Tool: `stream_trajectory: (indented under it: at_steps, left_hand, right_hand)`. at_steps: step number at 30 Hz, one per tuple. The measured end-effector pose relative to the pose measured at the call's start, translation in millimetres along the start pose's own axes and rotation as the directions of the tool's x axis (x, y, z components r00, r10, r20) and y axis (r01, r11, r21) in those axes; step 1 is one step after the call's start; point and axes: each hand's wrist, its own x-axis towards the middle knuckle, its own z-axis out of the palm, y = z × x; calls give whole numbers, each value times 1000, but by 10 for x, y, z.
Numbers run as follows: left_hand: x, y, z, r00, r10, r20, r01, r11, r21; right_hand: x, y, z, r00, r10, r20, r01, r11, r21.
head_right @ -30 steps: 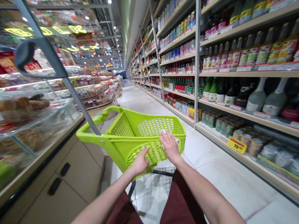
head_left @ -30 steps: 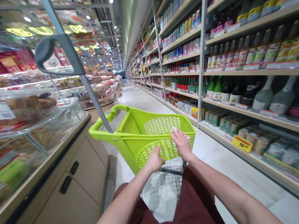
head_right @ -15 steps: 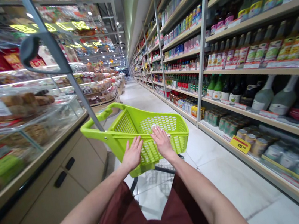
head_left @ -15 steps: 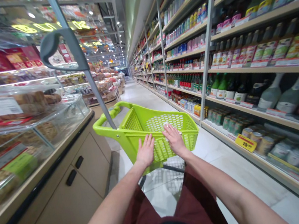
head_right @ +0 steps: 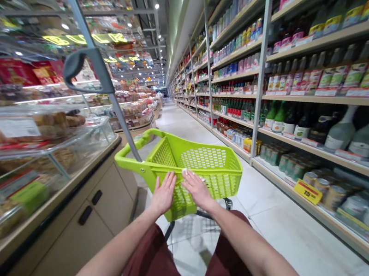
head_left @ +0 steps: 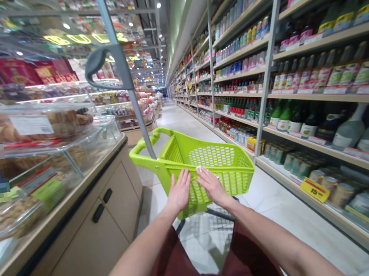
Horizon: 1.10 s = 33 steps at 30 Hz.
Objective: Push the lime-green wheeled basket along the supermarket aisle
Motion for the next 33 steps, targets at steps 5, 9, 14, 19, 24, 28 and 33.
stream_trajectory:
  at_steps: [5, 9, 14, 19, 24, 28, 33]
  left_hand:
    - [-68, -185, -74, 999, -37, -40, 37, 999, 5]
    - [-207, -311, -24, 997, -43, -62, 43, 999, 1]
    - [-395, -598, -33, 979, -155, -134, 155, 988, -10]
    - [-527, -1006, -189, 913, -363, -187, 364, 931, -28]
    - [-705, -1248, -216, 892, -432, -131, 432, 902, -31]
    - [-794, -1373, -177, 889, -449, -93, 448, 893, -41]
    - [-767, -1462, -285, 875, -475, -93, 471, 880, -61]
  right_hand:
    - [228, -28, 83, 997, 34, -71, -32, 999, 18]
    - [-45, -166, 280, 989, -78, 124, 69, 995, 69]
    - [532, -502, 163, 993, -118, -3, 118, 990, 84]
    - [1325, -842, 231, 969, -244, -47, 246, 968, 45]
    - [885, -968, 659, 881, -387, 272, 385, 921, 62]
    - [910, -1001, 667, 892, -386, 237, 383, 922, 59]
    - [1585, -1048, 401, 943, -331, -7, 331, 943, 8]
